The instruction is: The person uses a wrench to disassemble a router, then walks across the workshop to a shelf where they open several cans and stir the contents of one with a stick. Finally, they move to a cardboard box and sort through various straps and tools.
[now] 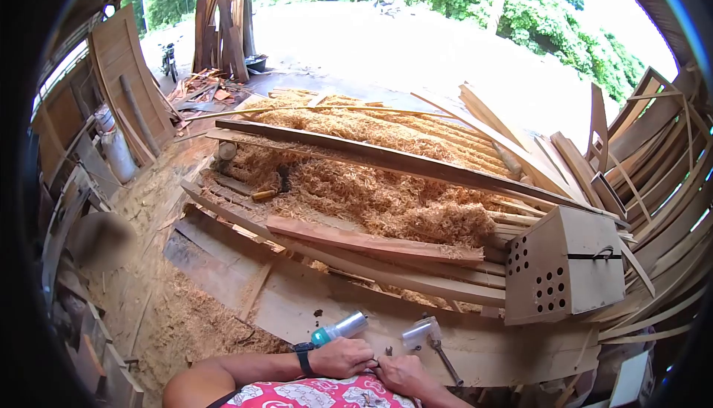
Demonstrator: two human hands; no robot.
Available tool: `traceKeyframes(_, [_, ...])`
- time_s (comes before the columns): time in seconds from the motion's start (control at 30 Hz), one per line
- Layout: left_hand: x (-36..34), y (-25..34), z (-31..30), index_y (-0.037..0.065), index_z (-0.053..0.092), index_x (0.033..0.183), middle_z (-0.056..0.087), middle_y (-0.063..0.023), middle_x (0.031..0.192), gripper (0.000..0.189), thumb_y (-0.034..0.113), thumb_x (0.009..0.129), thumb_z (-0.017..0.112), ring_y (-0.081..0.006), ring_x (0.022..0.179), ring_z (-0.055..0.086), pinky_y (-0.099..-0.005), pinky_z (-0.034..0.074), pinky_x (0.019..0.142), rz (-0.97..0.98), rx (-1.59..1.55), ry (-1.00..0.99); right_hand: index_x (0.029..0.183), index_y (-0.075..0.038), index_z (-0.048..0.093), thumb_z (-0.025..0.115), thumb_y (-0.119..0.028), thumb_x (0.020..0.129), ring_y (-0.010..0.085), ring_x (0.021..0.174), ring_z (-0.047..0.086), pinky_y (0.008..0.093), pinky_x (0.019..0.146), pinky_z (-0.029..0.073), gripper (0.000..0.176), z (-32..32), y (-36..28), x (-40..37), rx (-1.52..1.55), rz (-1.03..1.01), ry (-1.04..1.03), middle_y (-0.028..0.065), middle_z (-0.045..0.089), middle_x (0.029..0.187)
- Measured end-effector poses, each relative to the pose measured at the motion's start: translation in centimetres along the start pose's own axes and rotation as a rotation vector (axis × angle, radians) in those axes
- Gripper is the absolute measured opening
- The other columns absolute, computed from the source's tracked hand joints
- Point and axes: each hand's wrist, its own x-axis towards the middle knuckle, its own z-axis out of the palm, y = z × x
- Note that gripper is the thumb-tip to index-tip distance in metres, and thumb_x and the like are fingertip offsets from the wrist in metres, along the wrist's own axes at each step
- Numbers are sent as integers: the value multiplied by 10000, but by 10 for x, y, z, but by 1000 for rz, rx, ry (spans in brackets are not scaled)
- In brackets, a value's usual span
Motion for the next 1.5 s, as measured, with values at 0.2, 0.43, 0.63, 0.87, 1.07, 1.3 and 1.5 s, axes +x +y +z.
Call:
traceKeyframes(0.2, [1,2,-1,75,545,875,557,-134,772,263,293,1017,584,-343,756,607,-465,499,651,-19,6,-27,939,-29,579,524,-389,1010,439,657,685,561,579,541,371,-2,-4,0,13,26,-18,238,681,714])
traceKeyframes(0.43, [2,8,-5,60,546,865,568,-177,773,305,315,1031,565,-391,769,611,-492,485,667,-121,-153,-31,960,-58,597,529,-408,1002,424,678,688,550,614,544,359,-8,-11,-3,36,53,4,215,685,715])
traceKeyframes(0.63, [2,5,-3,51,574,893,601,-199,769,313,324,1045,546,-414,767,630,-496,483,678,-193,-210,-98,962,-81,649,531,-466,1000,417,661,685,551,616,540,404,-5,-6,-5,23,44,-4,201,684,700])
traceKeyframes(0.87, [3,-3,-11,52,650,983,679,-221,858,315,336,1048,530,-434,821,659,-518,504,710,-284,-386,-272,876,-57,627,563,-428,982,406,651,702,540,583,550,391,-11,-17,-8,-23,41,10,209,698,709])
traceKeyframes(1.07, [-5,-12,4,41,661,925,657,-242,787,333,333,1041,550,-442,751,649,-507,498,668,-218,-353,-212,971,-29,628,467,-487,1028,450,693,687,573,660,537,489,-8,-15,-8,47,62,-114,237,684,710])
traceKeyframes(1.3, [-8,-11,3,16,658,911,647,-201,757,242,231,1017,626,-370,678,629,-442,491,645,-164,-410,-184,980,-16,643,450,-449,1035,465,734,685,574,698,534,478,-21,-22,-3,80,74,-210,254,688,743])
traceKeyframes(1.5, [-8,-27,-47,19,583,900,555,-91,725,95,7,894,676,-176,668,537,-346,466,639,-264,-482,-27,1066,-43,666,470,-388,1019,465,828,697,571,772,545,399,-15,0,-20,-8,129,-410,270,709,852])
